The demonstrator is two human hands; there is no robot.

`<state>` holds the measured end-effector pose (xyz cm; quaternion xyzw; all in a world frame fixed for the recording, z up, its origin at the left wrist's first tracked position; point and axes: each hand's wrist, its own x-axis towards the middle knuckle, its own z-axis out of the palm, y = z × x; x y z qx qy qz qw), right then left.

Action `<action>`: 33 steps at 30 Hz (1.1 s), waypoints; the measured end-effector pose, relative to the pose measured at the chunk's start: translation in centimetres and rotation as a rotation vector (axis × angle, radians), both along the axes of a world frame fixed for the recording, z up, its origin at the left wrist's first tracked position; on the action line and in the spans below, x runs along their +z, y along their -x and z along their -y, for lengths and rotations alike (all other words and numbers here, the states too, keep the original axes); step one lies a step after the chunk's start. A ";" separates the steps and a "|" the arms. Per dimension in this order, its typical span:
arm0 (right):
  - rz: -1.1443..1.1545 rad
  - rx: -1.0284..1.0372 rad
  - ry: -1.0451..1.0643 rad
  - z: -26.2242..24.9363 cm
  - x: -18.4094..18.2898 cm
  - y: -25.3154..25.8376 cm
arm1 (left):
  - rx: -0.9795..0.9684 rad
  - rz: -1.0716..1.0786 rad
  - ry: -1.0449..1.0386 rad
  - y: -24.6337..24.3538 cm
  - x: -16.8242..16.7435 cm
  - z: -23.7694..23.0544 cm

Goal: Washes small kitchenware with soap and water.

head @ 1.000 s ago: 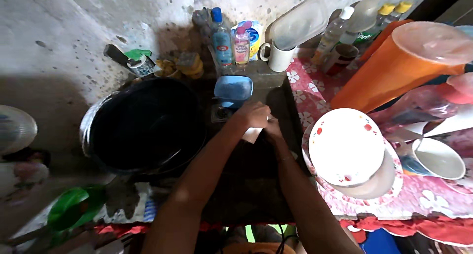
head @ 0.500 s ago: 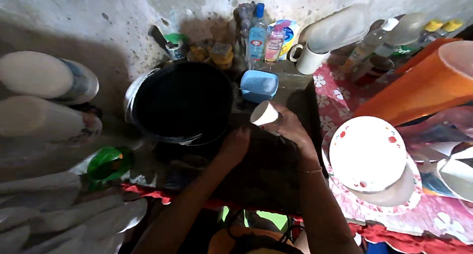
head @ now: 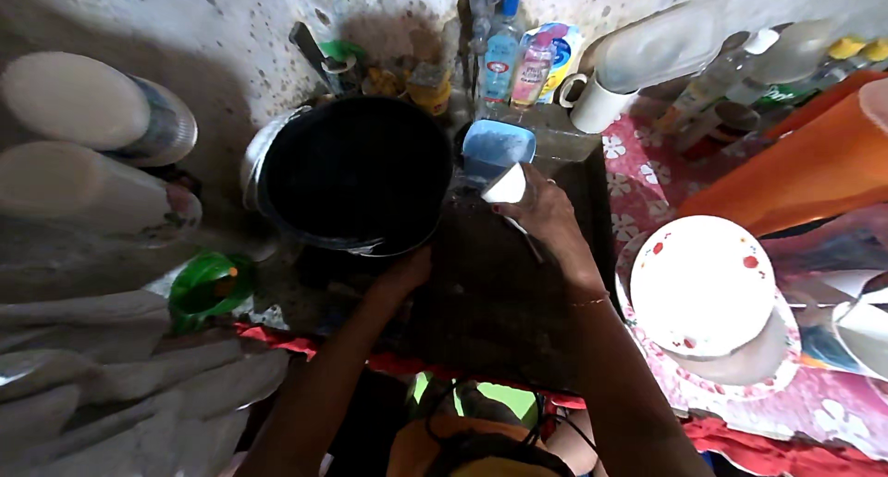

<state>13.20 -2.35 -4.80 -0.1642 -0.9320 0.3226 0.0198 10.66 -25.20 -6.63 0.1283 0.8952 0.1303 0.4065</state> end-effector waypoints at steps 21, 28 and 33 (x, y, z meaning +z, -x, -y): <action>0.001 -0.059 0.371 -2.2 -6.3 -1.0 | 0.060 -0.639 -0.053 -8.2 -7.5 9.9; 0.167 0.059 -0.009 -2.5 -1.7 -0.7 | 0.562 -0.690 -0.267 -7.4 -3.4 9.1; -0.051 -0.056 0.033 -3.8 0.9 4.9 | 1.310 -0.668 -0.995 -3.6 -3.3 7.9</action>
